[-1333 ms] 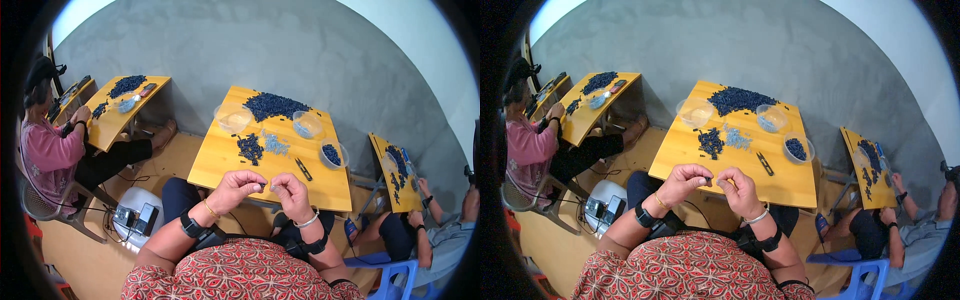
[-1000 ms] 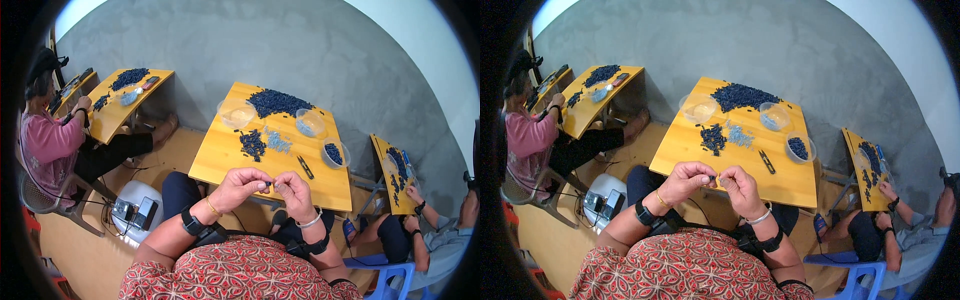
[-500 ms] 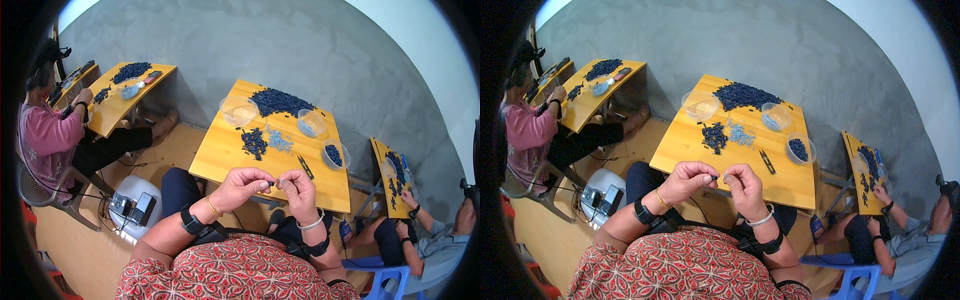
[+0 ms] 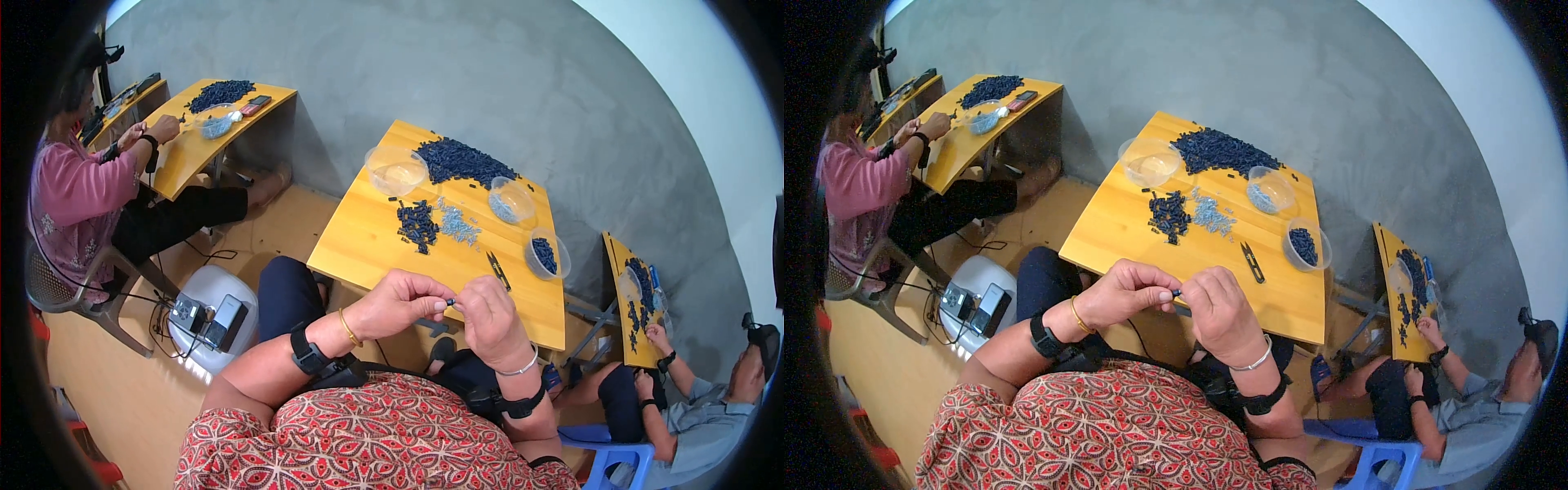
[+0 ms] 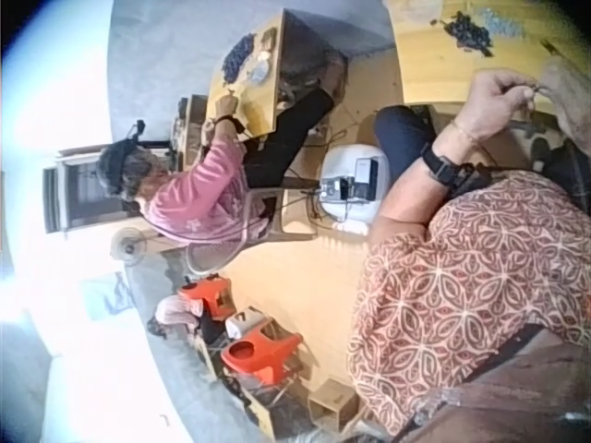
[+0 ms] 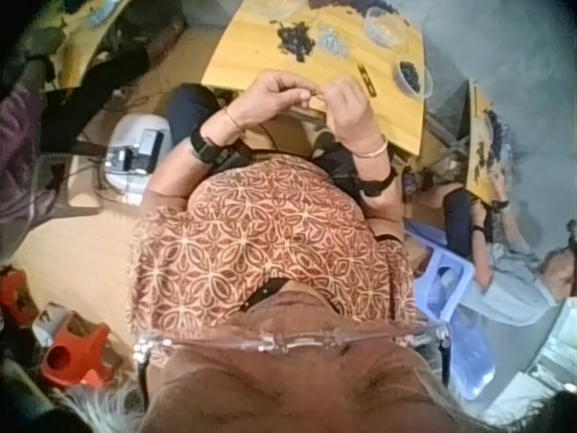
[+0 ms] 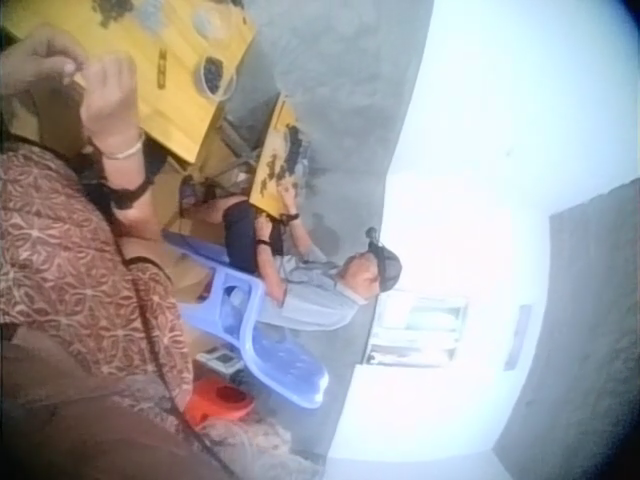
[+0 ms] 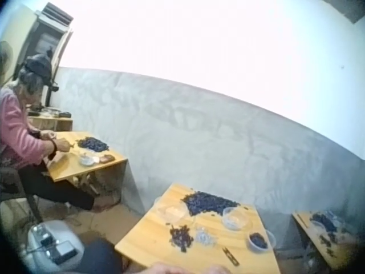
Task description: Sorting and arranging small blue plastic components into groups and containers.
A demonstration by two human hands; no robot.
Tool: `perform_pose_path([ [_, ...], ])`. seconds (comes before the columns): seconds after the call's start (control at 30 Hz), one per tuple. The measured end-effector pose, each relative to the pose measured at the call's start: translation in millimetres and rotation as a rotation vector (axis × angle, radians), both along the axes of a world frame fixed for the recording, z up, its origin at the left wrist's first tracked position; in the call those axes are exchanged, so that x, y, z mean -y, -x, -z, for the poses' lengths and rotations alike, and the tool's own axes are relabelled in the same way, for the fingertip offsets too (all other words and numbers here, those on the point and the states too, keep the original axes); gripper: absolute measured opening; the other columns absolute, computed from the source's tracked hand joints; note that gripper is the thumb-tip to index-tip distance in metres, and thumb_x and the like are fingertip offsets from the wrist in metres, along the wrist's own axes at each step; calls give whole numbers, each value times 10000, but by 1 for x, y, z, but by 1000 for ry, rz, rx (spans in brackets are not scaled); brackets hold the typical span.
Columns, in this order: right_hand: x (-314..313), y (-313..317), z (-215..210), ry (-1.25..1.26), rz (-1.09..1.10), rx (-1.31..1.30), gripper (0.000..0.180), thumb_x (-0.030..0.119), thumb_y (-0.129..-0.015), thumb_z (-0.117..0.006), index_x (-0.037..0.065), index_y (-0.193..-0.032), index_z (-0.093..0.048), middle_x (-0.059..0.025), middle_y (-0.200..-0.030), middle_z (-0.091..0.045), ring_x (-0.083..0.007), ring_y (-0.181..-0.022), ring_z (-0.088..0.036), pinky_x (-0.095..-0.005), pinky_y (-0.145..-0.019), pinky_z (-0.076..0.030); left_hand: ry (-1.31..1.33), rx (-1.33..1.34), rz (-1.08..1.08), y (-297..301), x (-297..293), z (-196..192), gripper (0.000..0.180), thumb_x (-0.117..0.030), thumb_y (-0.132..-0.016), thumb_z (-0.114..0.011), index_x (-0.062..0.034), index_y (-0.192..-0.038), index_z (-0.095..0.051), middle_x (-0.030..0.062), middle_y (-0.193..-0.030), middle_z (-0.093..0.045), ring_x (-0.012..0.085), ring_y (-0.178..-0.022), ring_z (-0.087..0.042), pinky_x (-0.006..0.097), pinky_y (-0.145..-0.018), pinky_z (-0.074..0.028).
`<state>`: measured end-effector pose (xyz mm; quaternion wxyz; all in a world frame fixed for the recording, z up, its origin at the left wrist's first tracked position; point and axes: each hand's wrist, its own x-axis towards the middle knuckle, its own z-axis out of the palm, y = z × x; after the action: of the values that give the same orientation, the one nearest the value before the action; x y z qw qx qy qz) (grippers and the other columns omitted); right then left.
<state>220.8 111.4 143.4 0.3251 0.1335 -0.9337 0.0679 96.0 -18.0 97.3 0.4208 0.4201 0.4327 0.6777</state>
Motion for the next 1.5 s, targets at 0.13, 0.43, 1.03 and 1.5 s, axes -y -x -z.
perform_pose_path([
  [0.13, 3, -1, -9, -68, -54, 65, 195, -31, -619, -550, 5, -801, -492, -113, -735, -473, -278, -687, -493, -355, -629, -423, 23, 35, 90, 0, 0, 5, 162, -67, -856, -532, 13, -975, -609, 18, -778, -606, 63, -685, -543, 205, -658, -472],
  [0.43, -1, 7, 5, 216, -188, 10, 149, -33, -705, -575, 12, -834, -515, -113, -735, -503, -268, -661, -517, -329, -575, -433, 10, 293, 112, -1, 0, 8, 146, -112, -850, -560, -1, -924, -620, 26, -760, -607, 80, -652, -571, 223, -612, -494],
  [1.03, 5, 3, 17, 584, 56, -43, 116, 5, -773, -579, 16, -876, -527, -120, -768, -546, -252, -699, -563, -303, -608, -447, -78, 306, 53, -3, -3, 13, 162, -151, -861, -547, -14, -933, -595, -4, -717, -555, 72, -596, -541, 199, -563, -463],
  [1.5, 13, 2, 6, 420, -21, 10, 197, -51, -739, -590, 24, -906, -518, -118, -771, -536, -257, -664, -544, -301, -580, -450, -107, 103, 1, -4, -3, 14, 184, -167, -874, -529, -5, -936, -588, -1, -727, -575, 64, -605, -541, 192, -564, -459],
])
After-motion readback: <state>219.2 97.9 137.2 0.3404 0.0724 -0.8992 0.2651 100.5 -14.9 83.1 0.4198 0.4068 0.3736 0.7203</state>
